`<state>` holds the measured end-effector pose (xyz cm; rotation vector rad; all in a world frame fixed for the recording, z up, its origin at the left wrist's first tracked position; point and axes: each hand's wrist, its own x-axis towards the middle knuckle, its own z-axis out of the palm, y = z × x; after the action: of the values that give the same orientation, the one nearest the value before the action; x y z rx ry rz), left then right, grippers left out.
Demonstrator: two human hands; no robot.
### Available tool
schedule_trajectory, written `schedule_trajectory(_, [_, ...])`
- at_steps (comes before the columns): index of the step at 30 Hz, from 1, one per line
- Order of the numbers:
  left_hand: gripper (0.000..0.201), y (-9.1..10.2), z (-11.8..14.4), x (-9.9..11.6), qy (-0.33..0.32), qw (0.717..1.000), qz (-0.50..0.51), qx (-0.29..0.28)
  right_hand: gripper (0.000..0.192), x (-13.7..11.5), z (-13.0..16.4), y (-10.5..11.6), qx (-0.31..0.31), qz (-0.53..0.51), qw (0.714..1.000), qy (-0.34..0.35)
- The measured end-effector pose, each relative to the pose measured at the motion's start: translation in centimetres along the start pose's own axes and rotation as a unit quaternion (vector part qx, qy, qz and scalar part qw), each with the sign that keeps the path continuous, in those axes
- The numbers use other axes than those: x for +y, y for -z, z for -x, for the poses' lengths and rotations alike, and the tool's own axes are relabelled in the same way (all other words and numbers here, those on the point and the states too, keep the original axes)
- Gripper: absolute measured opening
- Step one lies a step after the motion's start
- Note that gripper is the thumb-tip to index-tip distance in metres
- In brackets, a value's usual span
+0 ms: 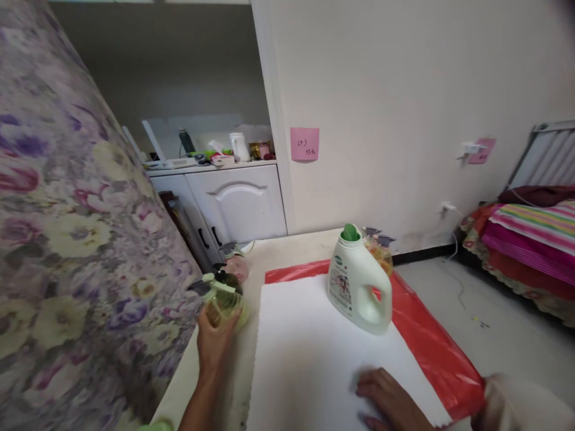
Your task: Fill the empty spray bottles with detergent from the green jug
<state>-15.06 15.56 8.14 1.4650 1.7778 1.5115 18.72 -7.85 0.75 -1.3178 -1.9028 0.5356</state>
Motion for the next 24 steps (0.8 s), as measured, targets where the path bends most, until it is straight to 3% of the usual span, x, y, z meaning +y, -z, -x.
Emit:
schedule_trajectory(2, [0.077, -0.1, 1.1, 0.9, -0.022, 0.999, 0.02, -0.034, 0.045, 0.4, 0.4, -0.3, 0.018, 0.056, 0.998, 0.023])
schedule_trajectory(5, [0.077, -0.4, 2.6, 2.1, -0.043, 0.995, 0.043, -0.081, 0.05, 1.1, 1.1, -0.9, 0.028, 0.098, 0.994, 0.045])
schedule_trajectory(10, [0.074, -1.1, 6.6, 3.8, -0.023, 0.973, 0.088, -0.213, 0.046, 1.2, 1.8, -1.1, 0.041, 0.06, 0.996, 0.043])
schedule_trajectory(13, [0.077, -2.0, 10.9, 4.5, -0.02, 0.951, 0.089, -0.294, 0.049, 0.6, 1.8, -1.5, 0.052, -0.017, 0.998, -0.03])
schedule_trajectory(16, [0.076, -2.7, 15.2, 5.3, -0.05, 0.926, 0.112, -0.357, 0.065, -1.1, 1.0, -2.0, 0.072, -0.109, 0.987, -0.096])
schedule_trajectory(20, [0.072, -3.0, 19.5, 7.1, -0.064, 0.882, 0.159, -0.438, 0.1, -4.4, -0.6, -1.9, 0.102, -0.265, 0.954, -0.094])
schedule_trajectory(24, [0.062, -3.0, 21.7, 8.2, -0.081, 0.841, 0.221, -0.487, 0.109, -5.4, -1.2, -2.0, 0.096, -0.41, 0.902, -0.096])
